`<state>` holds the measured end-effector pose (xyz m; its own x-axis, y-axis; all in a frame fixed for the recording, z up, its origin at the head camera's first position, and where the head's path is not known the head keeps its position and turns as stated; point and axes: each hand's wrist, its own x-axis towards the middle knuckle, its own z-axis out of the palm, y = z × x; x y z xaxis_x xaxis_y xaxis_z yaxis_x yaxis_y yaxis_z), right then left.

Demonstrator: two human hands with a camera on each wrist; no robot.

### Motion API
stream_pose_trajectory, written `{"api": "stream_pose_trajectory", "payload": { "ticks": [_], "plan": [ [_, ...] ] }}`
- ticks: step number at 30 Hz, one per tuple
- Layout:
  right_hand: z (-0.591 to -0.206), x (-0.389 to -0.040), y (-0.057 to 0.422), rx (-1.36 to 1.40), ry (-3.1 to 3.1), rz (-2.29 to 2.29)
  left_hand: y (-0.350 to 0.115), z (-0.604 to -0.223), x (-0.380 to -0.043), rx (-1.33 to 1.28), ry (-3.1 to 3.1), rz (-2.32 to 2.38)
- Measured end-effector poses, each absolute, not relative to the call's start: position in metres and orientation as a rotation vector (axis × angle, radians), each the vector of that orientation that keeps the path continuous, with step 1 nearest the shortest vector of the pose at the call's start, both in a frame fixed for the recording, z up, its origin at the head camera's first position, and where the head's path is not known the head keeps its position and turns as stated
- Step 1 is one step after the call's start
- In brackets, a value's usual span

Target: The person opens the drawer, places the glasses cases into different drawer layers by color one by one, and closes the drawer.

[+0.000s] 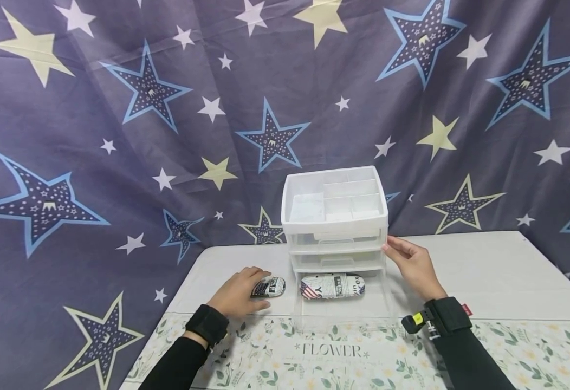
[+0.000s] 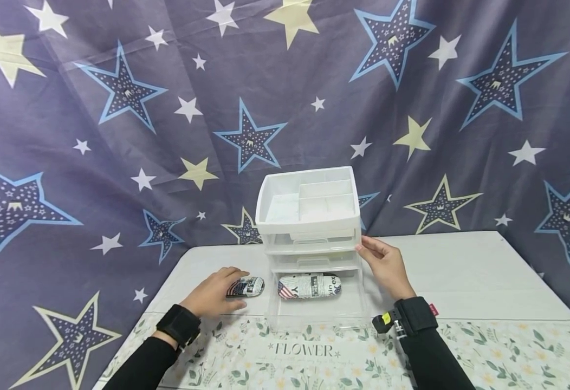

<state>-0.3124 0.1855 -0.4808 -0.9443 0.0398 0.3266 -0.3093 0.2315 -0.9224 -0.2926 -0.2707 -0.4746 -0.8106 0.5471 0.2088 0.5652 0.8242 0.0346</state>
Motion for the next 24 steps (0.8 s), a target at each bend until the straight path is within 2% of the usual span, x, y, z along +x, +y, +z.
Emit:
{"api": "stream_pose_trajectory", "payload": {
  "ticks": [9, 24],
  "plan": [
    [-0.479, -0.310, 0.185, 0.245, -2.236, 1.780, -0.274, -0.463, -0.314, -0.697, -3.043, -0.146],
    [-0.479, -0.310, 0.186, 0.253, -2.246, 1.773, -0.283, -0.475, -0.348, -0.665, -3.140, -0.380]
  ]
}}
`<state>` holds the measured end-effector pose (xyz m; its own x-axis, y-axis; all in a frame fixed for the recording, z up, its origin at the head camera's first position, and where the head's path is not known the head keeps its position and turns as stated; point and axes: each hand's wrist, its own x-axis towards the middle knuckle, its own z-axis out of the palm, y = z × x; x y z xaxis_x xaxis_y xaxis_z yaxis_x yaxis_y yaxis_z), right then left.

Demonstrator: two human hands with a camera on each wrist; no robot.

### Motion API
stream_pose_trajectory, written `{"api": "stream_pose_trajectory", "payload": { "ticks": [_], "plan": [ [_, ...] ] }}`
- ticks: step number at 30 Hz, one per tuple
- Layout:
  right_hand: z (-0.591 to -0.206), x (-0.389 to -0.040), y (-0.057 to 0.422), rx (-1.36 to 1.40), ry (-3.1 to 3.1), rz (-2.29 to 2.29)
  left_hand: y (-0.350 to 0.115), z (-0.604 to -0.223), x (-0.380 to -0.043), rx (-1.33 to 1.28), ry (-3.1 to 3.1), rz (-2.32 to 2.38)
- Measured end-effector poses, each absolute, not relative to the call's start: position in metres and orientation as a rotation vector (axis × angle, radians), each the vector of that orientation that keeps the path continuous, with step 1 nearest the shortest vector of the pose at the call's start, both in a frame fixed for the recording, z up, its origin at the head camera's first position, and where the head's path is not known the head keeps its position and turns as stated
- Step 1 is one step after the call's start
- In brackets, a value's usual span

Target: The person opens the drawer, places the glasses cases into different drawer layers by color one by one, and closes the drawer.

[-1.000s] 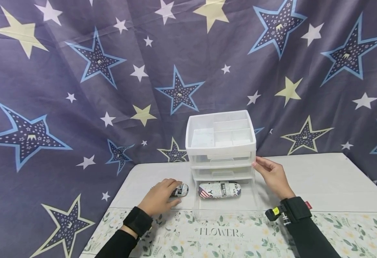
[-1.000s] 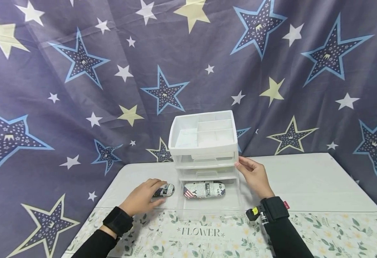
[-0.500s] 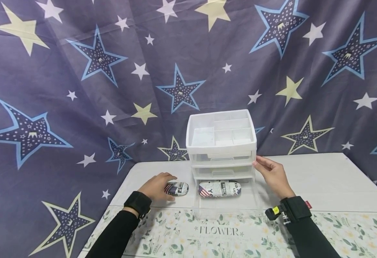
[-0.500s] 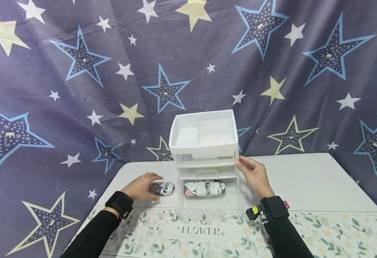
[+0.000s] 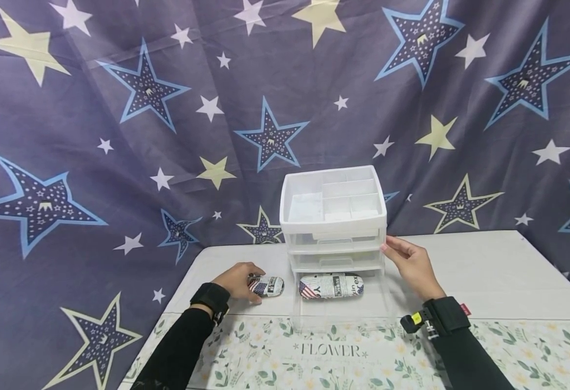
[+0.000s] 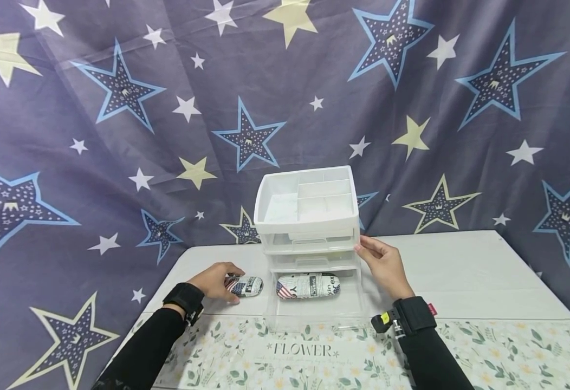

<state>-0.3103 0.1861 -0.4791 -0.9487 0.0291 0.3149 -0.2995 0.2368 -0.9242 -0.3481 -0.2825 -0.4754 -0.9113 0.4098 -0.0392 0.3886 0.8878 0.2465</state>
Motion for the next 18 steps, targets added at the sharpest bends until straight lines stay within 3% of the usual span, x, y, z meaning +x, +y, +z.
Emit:
{"api": "stream_pose_trajectory", "payload": {
  "ticks": [18],
  "plan": [
    [-0.4804, -0.3126, 0.1864, 0.265, -2.228, 1.773, -0.2804, -0.4717, -0.3453, 0.609, 2.972, 0.344]
  ]
}}
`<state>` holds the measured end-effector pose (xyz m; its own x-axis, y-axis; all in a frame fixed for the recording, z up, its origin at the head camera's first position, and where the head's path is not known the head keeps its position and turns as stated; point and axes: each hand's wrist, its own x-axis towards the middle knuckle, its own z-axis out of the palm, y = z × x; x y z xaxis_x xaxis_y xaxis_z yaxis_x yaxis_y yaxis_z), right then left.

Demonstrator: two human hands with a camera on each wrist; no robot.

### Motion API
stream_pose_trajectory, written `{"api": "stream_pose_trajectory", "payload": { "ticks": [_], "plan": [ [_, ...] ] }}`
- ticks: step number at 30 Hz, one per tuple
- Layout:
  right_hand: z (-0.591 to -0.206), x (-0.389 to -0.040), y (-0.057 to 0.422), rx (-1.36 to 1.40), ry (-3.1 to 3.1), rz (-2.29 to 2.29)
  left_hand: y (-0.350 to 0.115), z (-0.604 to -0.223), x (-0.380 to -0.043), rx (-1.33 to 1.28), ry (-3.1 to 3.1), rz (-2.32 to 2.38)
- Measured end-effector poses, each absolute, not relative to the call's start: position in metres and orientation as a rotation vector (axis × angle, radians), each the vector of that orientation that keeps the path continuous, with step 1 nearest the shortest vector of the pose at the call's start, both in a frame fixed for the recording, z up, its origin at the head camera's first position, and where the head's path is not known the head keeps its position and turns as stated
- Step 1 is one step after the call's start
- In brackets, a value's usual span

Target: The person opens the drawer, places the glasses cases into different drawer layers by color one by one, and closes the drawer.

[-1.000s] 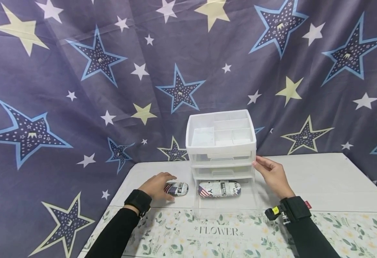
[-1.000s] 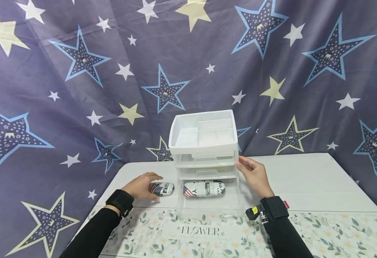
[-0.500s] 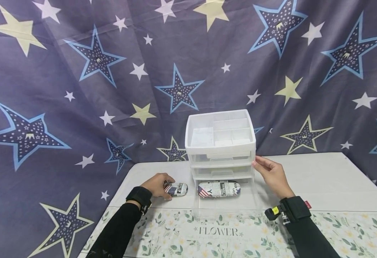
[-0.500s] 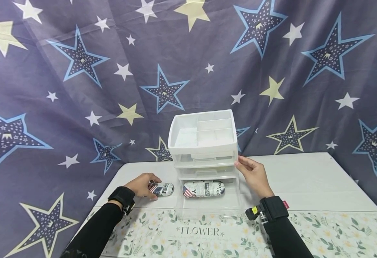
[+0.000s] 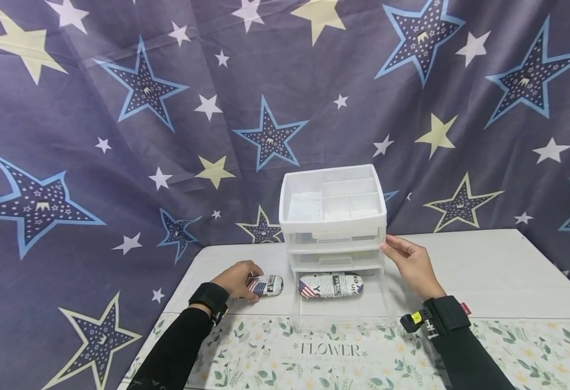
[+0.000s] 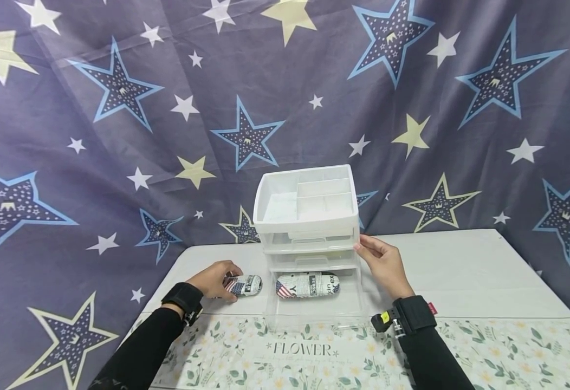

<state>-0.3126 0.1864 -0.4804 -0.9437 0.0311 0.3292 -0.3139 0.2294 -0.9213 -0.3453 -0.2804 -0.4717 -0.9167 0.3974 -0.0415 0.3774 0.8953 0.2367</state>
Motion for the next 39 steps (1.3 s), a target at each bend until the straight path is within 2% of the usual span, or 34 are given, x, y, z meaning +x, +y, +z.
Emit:
{"api": "stream_pose_trajectory", "payload": {
  "ticks": [5, 14, 26, 39],
  "plan": [
    [-0.480, -0.312, 0.187, 0.263, -2.221, 1.787, -0.279, -0.464, -0.340, 0.655, 2.975, 0.350],
    [-0.476, -0.312, 0.188, 0.284, -2.212, 1.777, -0.279, -0.435, -0.332, 0.940, 3.012, 0.292],
    [-0.477, -0.314, 0.187, 0.262, -2.212, 1.777, -0.259, -0.395, -0.302, 1.115, 3.012, 0.283],
    [-0.481, -0.313, 0.186, 0.248, -2.234, 1.761, -0.222, -0.391, -0.284, 1.326, 3.085, 0.228]
  ]
}}
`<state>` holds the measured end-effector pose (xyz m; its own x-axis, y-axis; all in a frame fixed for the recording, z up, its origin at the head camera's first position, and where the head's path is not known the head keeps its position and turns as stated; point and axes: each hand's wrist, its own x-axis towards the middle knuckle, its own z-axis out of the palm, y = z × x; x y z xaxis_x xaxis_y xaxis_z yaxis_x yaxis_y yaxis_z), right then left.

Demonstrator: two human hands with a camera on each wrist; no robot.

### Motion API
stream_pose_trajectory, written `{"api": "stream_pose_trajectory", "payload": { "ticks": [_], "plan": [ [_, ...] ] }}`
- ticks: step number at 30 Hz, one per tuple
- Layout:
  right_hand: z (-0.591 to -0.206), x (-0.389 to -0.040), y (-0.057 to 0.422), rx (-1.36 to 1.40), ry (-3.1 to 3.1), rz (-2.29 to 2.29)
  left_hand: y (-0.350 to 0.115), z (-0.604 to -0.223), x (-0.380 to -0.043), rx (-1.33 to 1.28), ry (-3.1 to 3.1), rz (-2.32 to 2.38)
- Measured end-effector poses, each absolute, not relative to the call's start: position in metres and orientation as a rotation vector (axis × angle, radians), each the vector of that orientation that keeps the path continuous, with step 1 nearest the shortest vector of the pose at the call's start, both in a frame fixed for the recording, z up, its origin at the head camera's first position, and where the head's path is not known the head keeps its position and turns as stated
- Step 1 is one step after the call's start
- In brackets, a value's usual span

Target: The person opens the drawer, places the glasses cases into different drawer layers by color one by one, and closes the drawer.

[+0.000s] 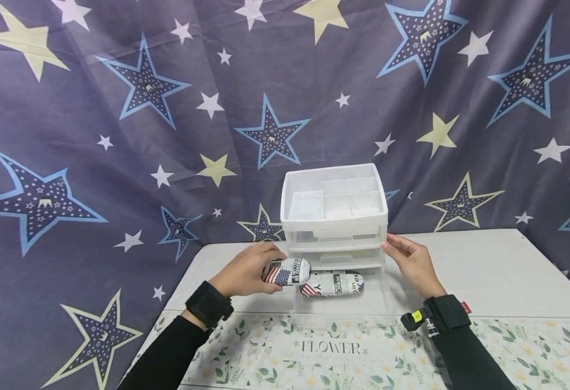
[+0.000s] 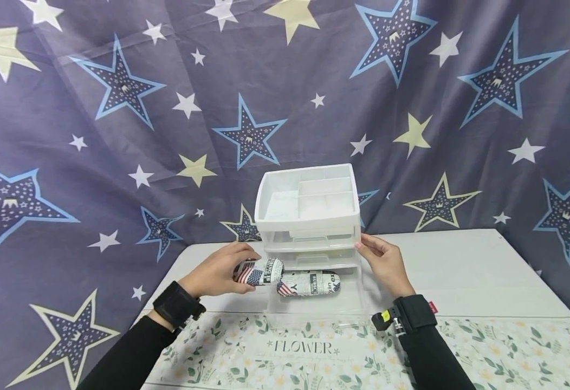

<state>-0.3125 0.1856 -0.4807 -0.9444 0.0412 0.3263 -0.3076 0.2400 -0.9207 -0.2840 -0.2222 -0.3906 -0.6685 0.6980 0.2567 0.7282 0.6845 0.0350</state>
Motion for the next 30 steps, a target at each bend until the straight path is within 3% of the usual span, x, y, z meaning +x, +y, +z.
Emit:
{"api": "stream_pose_trajectory", "payload": {
  "ticks": [30],
  "plan": [
    [-0.482, -0.315, 0.188, 0.289, -2.224, 1.745, -0.117, -0.430, -0.270, -1.279, -2.514, -0.246]
  ]
}}
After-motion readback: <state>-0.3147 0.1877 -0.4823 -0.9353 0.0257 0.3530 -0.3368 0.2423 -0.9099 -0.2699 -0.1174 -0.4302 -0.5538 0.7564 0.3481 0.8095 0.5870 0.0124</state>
